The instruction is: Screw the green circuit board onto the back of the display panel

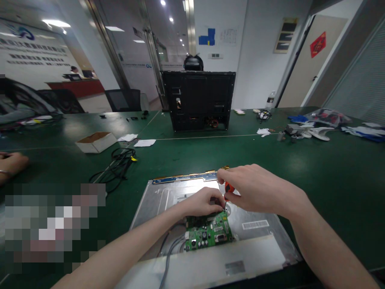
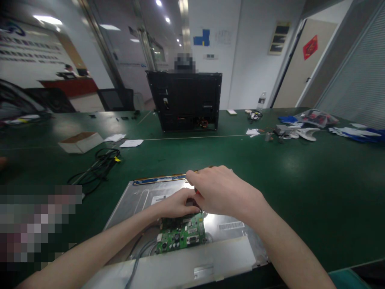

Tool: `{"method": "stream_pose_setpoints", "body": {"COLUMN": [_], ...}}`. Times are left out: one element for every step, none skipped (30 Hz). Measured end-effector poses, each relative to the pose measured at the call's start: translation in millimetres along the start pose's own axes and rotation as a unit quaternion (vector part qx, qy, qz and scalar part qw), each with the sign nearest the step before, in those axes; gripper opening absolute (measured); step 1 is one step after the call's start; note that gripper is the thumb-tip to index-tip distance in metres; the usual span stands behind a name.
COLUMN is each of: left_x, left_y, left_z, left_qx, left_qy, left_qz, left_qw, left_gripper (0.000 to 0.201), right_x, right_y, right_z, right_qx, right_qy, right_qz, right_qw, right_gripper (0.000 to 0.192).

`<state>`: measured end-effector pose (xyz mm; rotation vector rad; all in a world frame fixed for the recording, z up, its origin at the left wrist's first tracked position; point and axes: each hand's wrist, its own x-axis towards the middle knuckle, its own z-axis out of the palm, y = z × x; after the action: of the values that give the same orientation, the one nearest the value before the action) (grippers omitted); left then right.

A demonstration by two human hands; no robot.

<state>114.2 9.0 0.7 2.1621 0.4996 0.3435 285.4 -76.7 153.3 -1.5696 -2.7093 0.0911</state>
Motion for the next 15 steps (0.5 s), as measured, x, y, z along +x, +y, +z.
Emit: {"method": "stream_pose_setpoints", "body": {"left_x": [-0.1, -0.3, -0.5, -0.6, -0.7, -0.7, -0.6, -0.5, -0.3, -0.1, 0.1, 0.2, 0.3, 0.3, 0.3], "left_y": [0.6, 1.2, 1.8, 2.1, 2.2, 2.0, 1.5, 1.0, 0.4, -0.1, -0.5, -0.8, -1.0, -1.1, -1.2], "left_z": [-0.1, -0.3, -0.5, -0.7, -0.7, -0.7, -0.6, -0.4, -0.2, 0.0, 0.1, 0.2, 0.3, 0.4, 0.5], "left_qx": [-0.004, -0.011, -0.019, -0.026, -0.031, -0.035, -0.038, -0.038, -0.037, -0.035, -0.033, -0.028, -0.024, -0.020, -0.017], "left_qy": [-0.001, -0.003, -0.004, -0.006, -0.007, -0.007, -0.007, -0.008, -0.010, -0.012, -0.013, -0.013, -0.013, -0.010, -0.008], "left_qz": [0.001, 0.001, 0.001, 0.001, 0.001, 0.001, 0.000, -0.001, -0.002, -0.004, -0.005, -0.004, -0.003, -0.003, -0.003], "left_qw": [1.000, 1.000, 1.000, 1.000, 0.999, 0.999, 0.999, 0.999, 0.999, 0.999, 0.999, 1.000, 1.000, 1.000, 1.000], "left_gripper": [0.007, 0.007, 0.008, 0.008, 0.008, 0.009, 0.011, 0.012, 0.012, 0.012, 0.012, 0.011, 0.010, 0.009, 0.009], "right_x": [0.2, 0.7, 1.3, 2.1, 2.8, 3.5, 4.1, 4.4, 4.6, 4.5, 4.3, 4.0, 3.5, 3.1, 2.6], "right_y": [0.5, 0.9, 1.1, 1.2, 1.3, 1.2, 1.2, 1.1, 1.1, 1.0, 1.0, 0.9, 0.9, 0.9, 1.0], "right_z": [0.0, -0.1, -0.3, -0.5, -0.7, -0.9, -1.0, -1.0, -0.9, -0.7, -0.4, 0.0, 0.4, 0.8, 1.3], "right_qx": [-0.001, -0.003, -0.004, -0.006, -0.010, -0.014, -0.018, -0.022, -0.026, -0.029, -0.030, -0.029, -0.025, -0.020, -0.015], "right_qy": [0.000, -0.001, -0.003, -0.006, -0.008, -0.009, -0.008, -0.007, -0.006, -0.005, -0.006, -0.006, -0.005, -0.004, -0.003], "right_qz": [0.006, 0.015, 0.026, 0.036, 0.044, 0.050, 0.053, 0.053, 0.050, 0.044, 0.037, 0.029, 0.021, 0.015, 0.011], "right_qw": [1.000, 1.000, 1.000, 0.999, 0.999, 0.999, 0.998, 0.998, 0.998, 0.999, 0.999, 0.999, 0.999, 1.000, 1.000], "right_gripper": [0.007, 0.007, 0.006, 0.006, 0.007, 0.008, 0.009, 0.010, 0.010, 0.010, 0.009, 0.007, 0.006, 0.005, 0.006]}}
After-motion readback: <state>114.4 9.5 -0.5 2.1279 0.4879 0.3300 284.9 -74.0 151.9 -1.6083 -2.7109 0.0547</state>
